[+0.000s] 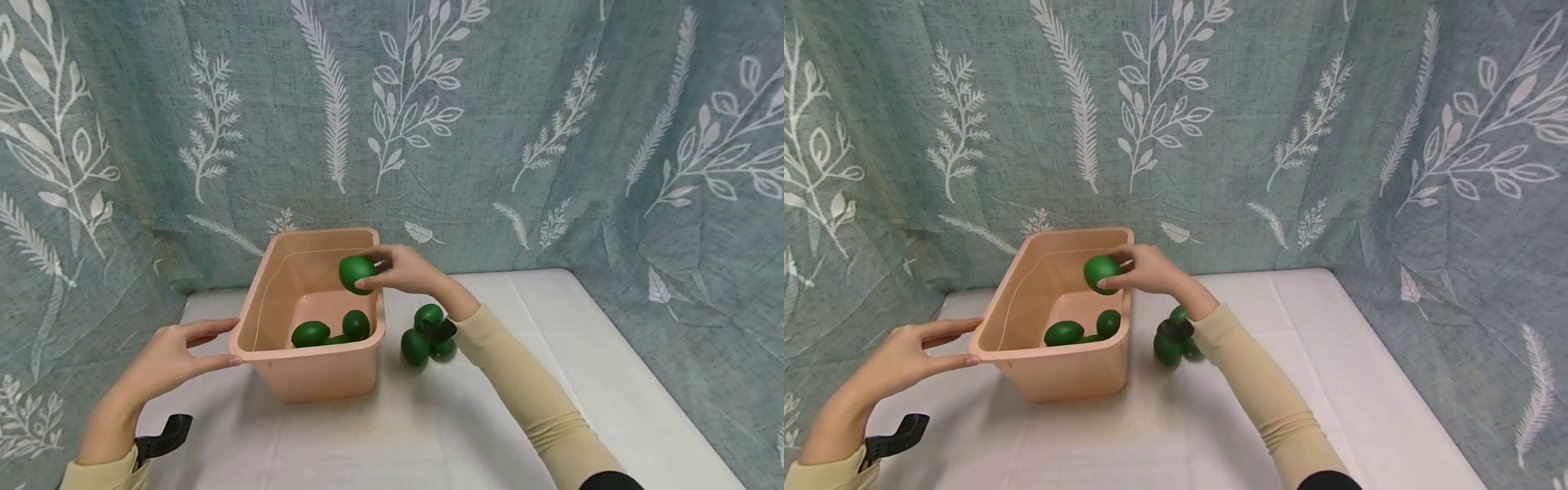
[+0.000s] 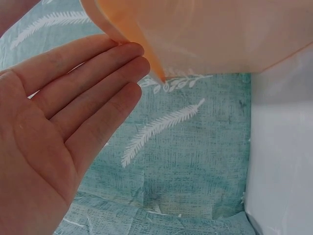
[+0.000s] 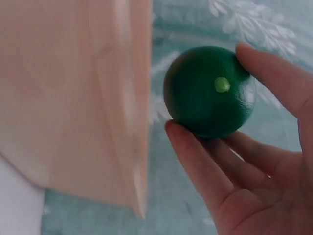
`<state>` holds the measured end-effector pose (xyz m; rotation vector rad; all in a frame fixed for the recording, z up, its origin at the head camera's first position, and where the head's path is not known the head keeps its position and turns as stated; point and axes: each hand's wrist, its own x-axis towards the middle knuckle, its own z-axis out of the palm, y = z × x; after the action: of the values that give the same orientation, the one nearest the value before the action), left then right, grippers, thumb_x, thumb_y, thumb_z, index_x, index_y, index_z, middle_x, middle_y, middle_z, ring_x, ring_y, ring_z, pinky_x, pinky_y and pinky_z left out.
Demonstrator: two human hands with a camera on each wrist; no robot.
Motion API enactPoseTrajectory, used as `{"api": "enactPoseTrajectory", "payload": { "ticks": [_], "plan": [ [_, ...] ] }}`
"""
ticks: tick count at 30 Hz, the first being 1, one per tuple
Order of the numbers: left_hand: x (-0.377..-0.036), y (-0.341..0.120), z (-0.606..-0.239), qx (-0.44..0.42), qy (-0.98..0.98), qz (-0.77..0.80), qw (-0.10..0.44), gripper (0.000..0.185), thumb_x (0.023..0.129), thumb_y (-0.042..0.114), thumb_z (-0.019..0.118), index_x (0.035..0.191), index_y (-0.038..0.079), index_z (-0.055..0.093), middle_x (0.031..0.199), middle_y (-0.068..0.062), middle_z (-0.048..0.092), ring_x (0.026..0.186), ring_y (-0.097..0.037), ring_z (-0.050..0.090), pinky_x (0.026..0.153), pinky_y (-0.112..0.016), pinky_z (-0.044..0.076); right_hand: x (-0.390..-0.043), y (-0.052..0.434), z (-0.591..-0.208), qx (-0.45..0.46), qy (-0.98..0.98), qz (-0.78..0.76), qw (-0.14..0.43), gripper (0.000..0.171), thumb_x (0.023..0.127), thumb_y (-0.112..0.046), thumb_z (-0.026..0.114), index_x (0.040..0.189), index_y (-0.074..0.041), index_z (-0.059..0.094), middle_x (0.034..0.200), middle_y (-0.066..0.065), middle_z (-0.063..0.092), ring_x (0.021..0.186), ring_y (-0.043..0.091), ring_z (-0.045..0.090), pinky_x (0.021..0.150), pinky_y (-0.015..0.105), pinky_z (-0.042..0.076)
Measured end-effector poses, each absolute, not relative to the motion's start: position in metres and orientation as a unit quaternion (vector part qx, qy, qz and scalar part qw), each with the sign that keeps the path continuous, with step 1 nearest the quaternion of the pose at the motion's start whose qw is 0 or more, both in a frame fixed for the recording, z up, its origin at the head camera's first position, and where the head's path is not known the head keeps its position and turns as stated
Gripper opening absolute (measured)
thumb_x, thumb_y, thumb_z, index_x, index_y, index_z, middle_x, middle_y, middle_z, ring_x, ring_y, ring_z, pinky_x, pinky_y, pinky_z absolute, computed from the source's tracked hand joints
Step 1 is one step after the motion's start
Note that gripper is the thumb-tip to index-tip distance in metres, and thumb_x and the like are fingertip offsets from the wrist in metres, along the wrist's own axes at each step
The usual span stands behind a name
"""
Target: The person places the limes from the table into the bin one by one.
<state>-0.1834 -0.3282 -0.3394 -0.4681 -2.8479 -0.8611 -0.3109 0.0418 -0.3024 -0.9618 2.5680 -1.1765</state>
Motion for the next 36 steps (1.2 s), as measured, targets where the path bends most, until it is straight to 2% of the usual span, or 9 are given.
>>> {"api": "enactPoseTrajectory", "payload": {
  "ticks": [4,7,13,22,29,33,36],
  "plan": [
    [-0.184,-0.327,-0.34,-0.152,-0.945,-0.285,0.061,0.059,0.079,0.043,0.075,0.13,0.019,0.06,0.127,-0.005,0.062,0.114,-0.037,0.059,0.086,-0.036,0.055,-0.311,0.032,-0.313,-0.329,0.857,-0.39,0.074,0.059,0.087,-0.04,0.068,0.138,-0.016,0.05,0.136,0.005,0.055,0.118,0.018,0.059,0.093,0.03,0.053],
    [-0.183,-0.325,-0.342,-0.15,-0.944,-0.289,0.058,0.059,0.078,0.044,0.075,0.13,0.02,0.06,0.127,-0.004,0.063,0.115,-0.037,0.059,0.086,-0.029,0.054,-0.31,0.041,-0.321,-0.309,0.855,-0.412,0.066,0.056,0.088,-0.039,0.067,0.137,-0.017,0.052,0.135,0.004,0.056,0.118,0.018,0.059,0.094,0.031,0.053],
    [-0.182,-0.325,-0.341,-0.152,-0.943,-0.289,0.061,0.059,0.078,0.042,0.076,0.13,0.018,0.06,0.126,-0.005,0.063,0.114,-0.036,0.059,0.086,-0.027,0.054,-0.306,0.074,-0.332,-0.259,0.853,-0.452,0.042,0.054,0.088,-0.04,0.067,0.135,-0.02,0.053,0.131,0.001,0.058,0.118,0.017,0.057,0.096,0.037,0.052],
    [-0.183,-0.326,-0.339,-0.153,-0.944,-0.285,0.064,0.059,0.078,0.041,0.076,0.13,0.018,0.06,0.126,-0.005,0.063,0.114,-0.037,0.059,0.085,-0.025,0.053,-0.306,0.118,-0.372,-0.214,0.868,-0.447,0.022,0.055,0.088,-0.035,0.068,0.135,-0.012,0.053,0.132,0.011,0.057,0.119,0.027,0.057,0.096,0.041,0.051],
    [-0.184,-0.327,-0.339,-0.155,-0.944,-0.284,0.058,0.059,0.078,0.041,0.076,0.13,0.018,0.06,0.126,-0.005,0.063,0.114,-0.037,0.059,0.086,-0.029,0.054,-0.301,0.148,-0.411,-0.169,0.898,-0.405,0.033,0.06,0.085,-0.036,0.071,0.134,-0.007,0.052,0.133,0.015,0.056,0.118,0.032,0.057,0.095,0.042,0.052],
    [-0.184,-0.328,-0.338,-0.154,-0.945,-0.282,0.057,0.059,0.079,0.041,0.076,0.13,0.017,0.06,0.126,-0.005,0.063,0.114,-0.037,0.059,0.086,-0.027,0.054,-0.298,0.156,-0.427,-0.135,0.909,-0.39,0.062,0.069,0.083,-0.037,0.073,0.137,-0.003,0.048,0.136,0.018,0.052,0.12,0.035,0.055,0.094,0.044,0.052],
    [-0.184,-0.329,-0.336,-0.156,-0.946,-0.279,0.058,0.059,0.079,0.041,0.076,0.13,0.017,0.06,0.126,-0.005,0.063,0.113,-0.038,0.059,0.087,-0.033,0.055,-0.296,0.155,-0.437,-0.112,0.912,-0.385,0.084,0.075,0.081,-0.037,0.075,0.139,-0.001,0.045,0.137,0.019,0.05,0.12,0.036,0.054,0.093,0.045,0.052]
  ]
}}
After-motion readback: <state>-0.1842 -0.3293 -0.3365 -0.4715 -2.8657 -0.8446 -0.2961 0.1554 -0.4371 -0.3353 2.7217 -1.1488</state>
